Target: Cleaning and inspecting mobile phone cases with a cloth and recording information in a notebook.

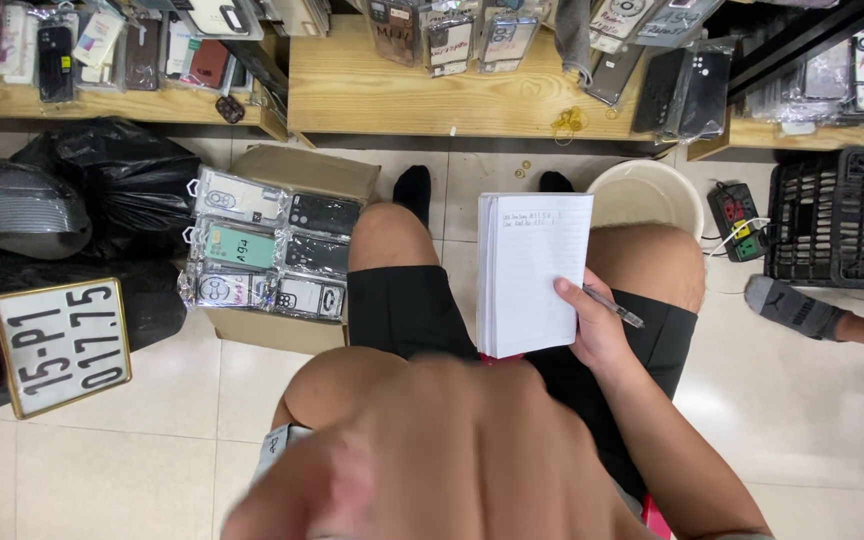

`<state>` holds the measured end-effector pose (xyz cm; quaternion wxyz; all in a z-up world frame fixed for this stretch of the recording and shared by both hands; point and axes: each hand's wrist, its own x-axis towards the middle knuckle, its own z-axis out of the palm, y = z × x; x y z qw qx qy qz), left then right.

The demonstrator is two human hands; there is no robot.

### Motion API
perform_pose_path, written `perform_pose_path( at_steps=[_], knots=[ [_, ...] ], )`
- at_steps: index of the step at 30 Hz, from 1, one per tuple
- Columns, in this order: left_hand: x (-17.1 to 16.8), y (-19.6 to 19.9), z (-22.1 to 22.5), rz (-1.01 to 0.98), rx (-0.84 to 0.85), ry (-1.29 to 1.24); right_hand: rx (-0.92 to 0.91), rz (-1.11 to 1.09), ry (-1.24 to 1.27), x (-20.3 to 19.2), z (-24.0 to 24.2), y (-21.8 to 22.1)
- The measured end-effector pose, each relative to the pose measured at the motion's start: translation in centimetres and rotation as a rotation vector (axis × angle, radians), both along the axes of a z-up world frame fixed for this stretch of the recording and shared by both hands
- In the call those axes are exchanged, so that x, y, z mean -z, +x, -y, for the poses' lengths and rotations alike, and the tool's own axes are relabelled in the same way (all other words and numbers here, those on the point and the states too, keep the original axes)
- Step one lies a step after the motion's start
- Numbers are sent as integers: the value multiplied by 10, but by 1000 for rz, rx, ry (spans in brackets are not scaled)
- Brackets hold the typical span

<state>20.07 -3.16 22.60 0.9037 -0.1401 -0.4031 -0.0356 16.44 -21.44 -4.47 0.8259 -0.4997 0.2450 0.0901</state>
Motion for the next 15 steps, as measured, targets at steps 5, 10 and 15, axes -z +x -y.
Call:
perform_pose_path(
  at_steps=[5, 10, 15],
  knots=[
    [54, 46, -18, -319, -137, 215, -75, -61, -264, 21, 3, 45],
    [160, 119, -10, -574, -251, 250, 11, -158, -409, 77, -17, 139],
    [260, 174, -18, -1023, -518, 650, -32, -148, -666, 186, -21, 220]
  ],
)
